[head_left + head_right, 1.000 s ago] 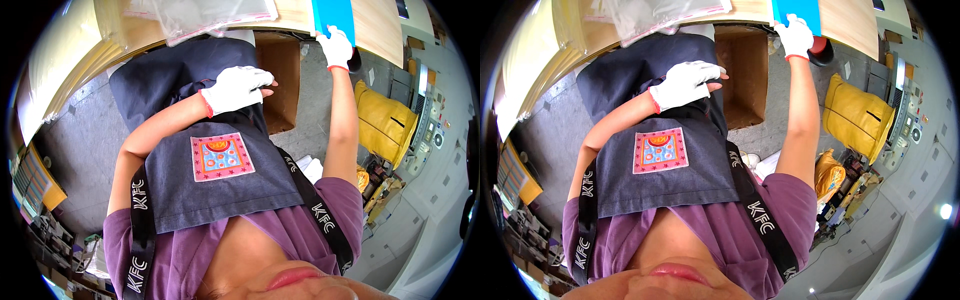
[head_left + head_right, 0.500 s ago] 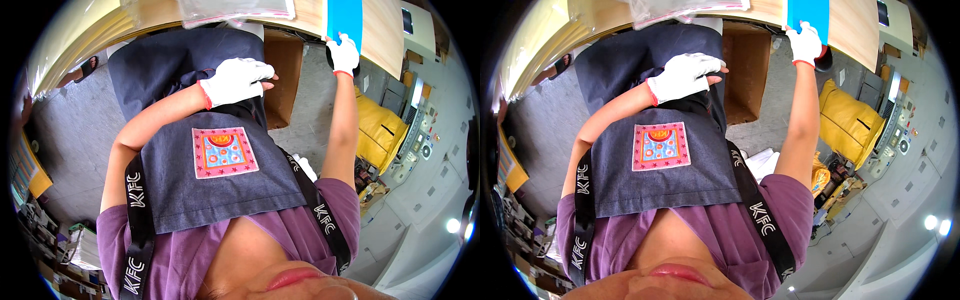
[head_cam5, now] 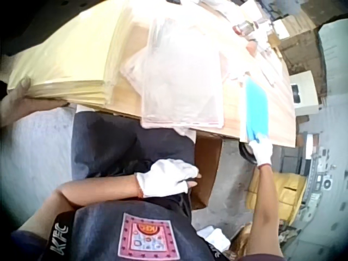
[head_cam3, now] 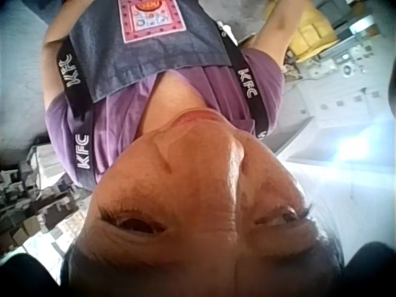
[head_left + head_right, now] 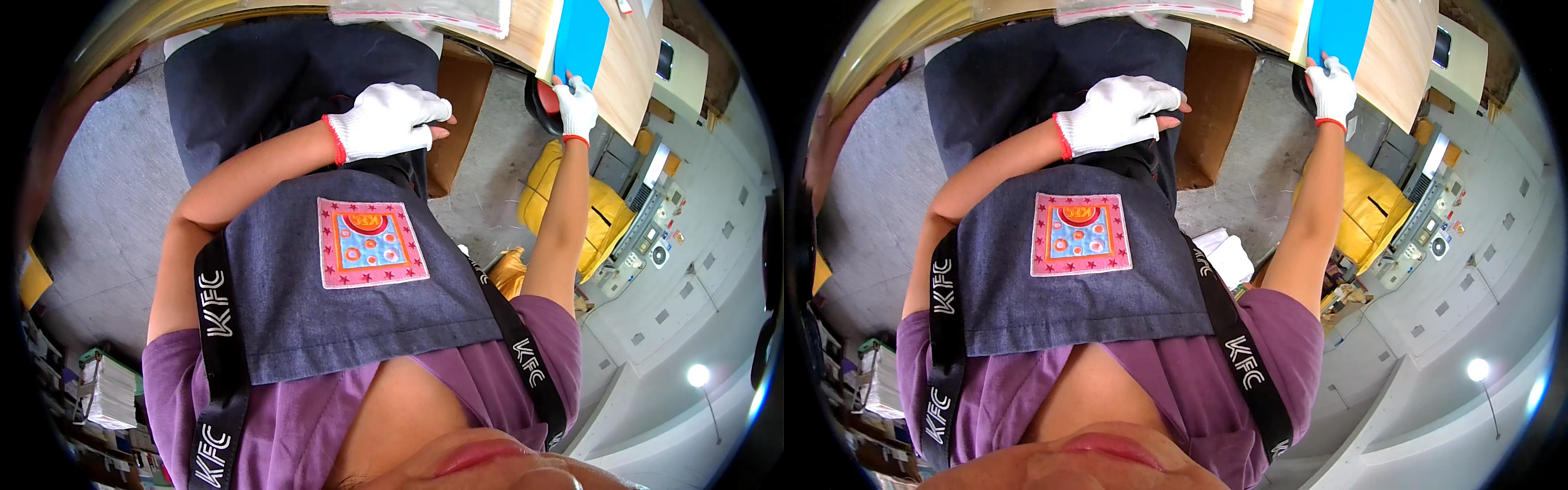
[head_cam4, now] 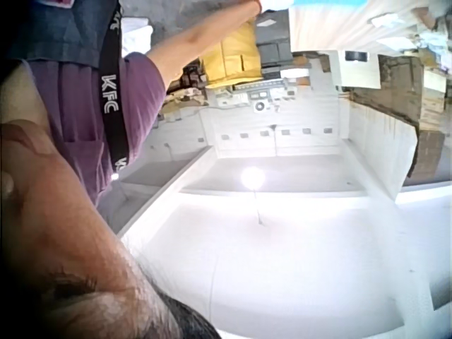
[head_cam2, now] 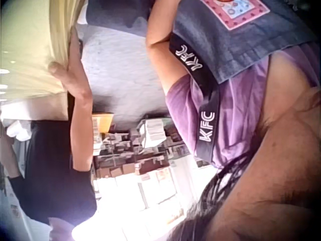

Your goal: The person places yellow and blue notebooks into clear plastic bags at a table. They handle the items one at a time, inserting them into the bags and stacking the packaged items on the table.

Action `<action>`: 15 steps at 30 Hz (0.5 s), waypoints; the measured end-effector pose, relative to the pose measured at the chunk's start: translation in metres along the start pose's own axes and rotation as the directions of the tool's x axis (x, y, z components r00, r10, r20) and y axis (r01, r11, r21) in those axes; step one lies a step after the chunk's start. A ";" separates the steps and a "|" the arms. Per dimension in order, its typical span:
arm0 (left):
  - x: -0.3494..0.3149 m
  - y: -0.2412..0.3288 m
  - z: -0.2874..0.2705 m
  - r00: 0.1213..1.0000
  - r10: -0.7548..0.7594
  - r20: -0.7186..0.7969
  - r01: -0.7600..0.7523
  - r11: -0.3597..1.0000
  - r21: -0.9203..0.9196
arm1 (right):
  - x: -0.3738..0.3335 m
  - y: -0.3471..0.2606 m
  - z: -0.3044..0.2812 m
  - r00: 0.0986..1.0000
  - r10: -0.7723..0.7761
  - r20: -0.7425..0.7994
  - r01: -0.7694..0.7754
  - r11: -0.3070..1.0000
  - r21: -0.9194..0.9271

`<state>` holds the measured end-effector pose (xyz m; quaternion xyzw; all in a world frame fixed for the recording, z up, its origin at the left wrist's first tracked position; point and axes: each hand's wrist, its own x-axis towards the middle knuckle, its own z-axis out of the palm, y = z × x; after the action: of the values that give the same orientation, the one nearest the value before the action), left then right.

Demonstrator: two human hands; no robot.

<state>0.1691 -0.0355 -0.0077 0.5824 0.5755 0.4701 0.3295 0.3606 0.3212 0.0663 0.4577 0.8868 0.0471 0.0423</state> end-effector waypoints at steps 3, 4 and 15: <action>0.002 -0.002 -0.002 0.997 -0.018 0.078 0.020 1.000 -0.020 | 0.003 0.008 0.000 0.999 -0.023 0.031 0.021 0.998 0.051; 0.005 -0.007 0.006 0.998 -0.012 0.060 0.022 0.986 -0.165 | 0.004 0.012 0.002 0.999 -0.033 0.042 0.031 0.998 0.058; 0.229 0.012 0.068 0.767 -0.381 0.516 0.588 0.097 -0.803 | 0.012 0.022 -0.012 0.974 -0.209 -0.088 0.212 0.977 0.026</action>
<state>0.2122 0.1982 0.0184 0.0874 0.3105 0.5227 0.7891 0.3704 0.3432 0.0805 0.3595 0.9320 0.0461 0.0012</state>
